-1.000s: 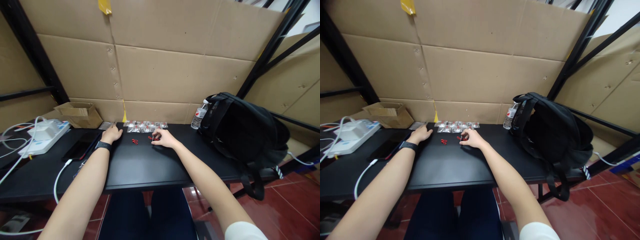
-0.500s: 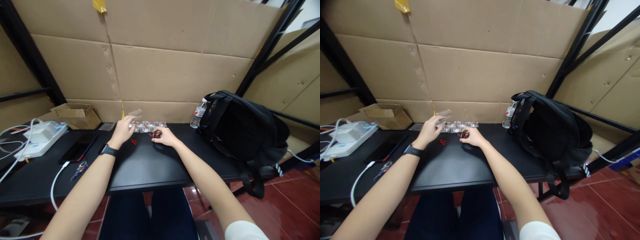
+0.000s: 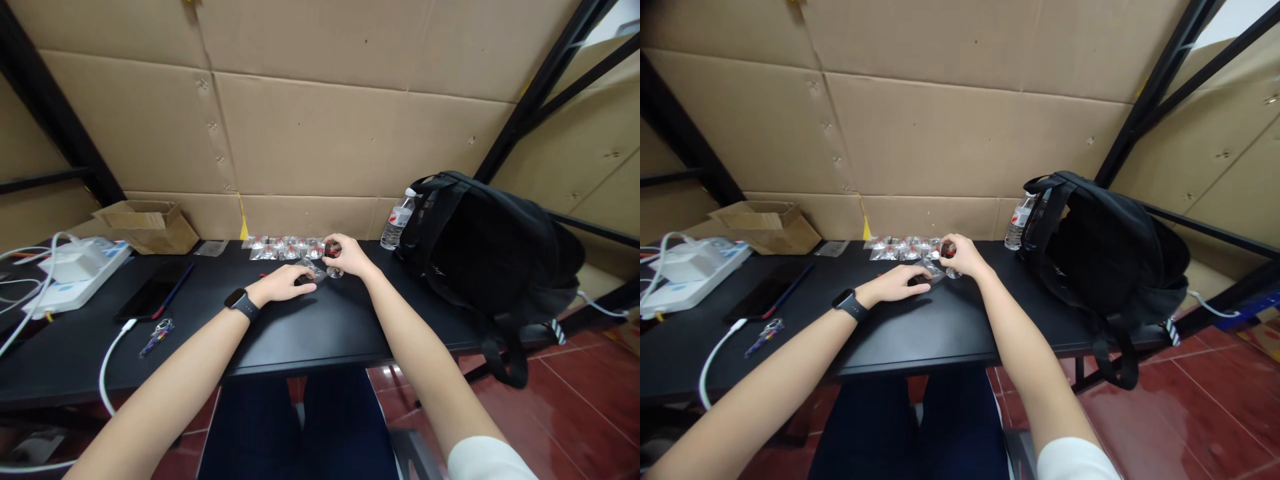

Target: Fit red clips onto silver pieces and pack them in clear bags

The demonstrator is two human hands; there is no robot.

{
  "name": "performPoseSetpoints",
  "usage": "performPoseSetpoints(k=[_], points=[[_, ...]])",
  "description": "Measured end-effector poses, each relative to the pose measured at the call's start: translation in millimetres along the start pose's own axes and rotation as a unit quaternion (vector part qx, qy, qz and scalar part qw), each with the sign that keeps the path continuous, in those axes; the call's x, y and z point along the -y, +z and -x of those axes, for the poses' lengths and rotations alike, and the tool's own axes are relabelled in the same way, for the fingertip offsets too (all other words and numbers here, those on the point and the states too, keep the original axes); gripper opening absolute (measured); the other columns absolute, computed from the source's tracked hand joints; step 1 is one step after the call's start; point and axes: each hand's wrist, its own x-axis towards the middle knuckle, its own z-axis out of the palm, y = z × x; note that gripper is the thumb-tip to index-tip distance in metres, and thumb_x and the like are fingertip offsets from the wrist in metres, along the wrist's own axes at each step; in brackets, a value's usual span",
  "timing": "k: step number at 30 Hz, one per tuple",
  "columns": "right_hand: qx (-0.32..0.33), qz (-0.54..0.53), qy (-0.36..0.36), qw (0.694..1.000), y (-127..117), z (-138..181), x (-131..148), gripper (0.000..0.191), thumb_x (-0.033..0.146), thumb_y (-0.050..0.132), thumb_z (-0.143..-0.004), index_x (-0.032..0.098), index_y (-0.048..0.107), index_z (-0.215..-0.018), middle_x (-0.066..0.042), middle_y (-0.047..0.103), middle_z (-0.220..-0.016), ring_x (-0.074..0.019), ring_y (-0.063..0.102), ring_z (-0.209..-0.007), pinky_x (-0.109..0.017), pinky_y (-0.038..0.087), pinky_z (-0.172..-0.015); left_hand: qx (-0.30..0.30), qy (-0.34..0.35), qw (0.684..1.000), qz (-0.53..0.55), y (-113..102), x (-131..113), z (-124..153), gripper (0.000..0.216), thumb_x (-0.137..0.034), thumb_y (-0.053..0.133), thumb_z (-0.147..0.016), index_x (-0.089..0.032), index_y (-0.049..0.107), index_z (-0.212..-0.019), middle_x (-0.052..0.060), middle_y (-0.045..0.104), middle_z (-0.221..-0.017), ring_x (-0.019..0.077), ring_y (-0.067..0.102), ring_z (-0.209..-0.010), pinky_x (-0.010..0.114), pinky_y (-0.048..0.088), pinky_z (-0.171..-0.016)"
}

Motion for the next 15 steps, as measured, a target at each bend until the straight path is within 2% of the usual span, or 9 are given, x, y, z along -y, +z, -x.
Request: performPoseSetpoints(k=[4,9,15], points=[[0.085,0.021,0.002,0.996,-7.2,3.9,12.9,0.042,0.019,0.076,-0.066,0.02,0.069,-0.108,0.0,0.072,-0.091,-0.014,0.064,-0.072,-0.025,0.05,-0.07,0.05,0.0,0.996,-0.071,-2.2,-2.0,1.9,0.041,-0.051,0.057,-0.095,-0.03,0.067,-0.128,0.007,0.063,-0.131,0.0257,0.061,-0.118,0.036,0.045,-0.102],[0.201,0.073,0.016,0.977,-18.3,7.6,24.6,0.026,0.022,0.081,-0.062,0.02,0.071,-0.085,0.004,0.069,-0.071,-0.0138,0.061,-0.062,-0.023,0.044,-0.061,0.087,-0.037,0.988,-0.122,-7.6,-0.2,7.0,0.04,-0.047,0.063,-0.092,-0.043,0.065,-0.132,0.004,0.056,-0.144,0.0302,0.051,-0.133,0.043,0.037,-0.109],[0.245,0.103,0.02,0.964,-12.9,7.9,21.3,0.021,0.032,0.087,-0.059,0.021,0.071,-0.068,0.003,0.067,-0.063,-0.0149,0.061,-0.058,-0.024,0.041,-0.053,0.111,-0.043,0.987,-0.106,-14.1,-1.7,8.5,0.038,-0.045,0.063,-0.093,-0.044,0.065,-0.131,0.002,0.052,-0.151,0.0309,0.048,-0.138,0.045,0.035,-0.112]])
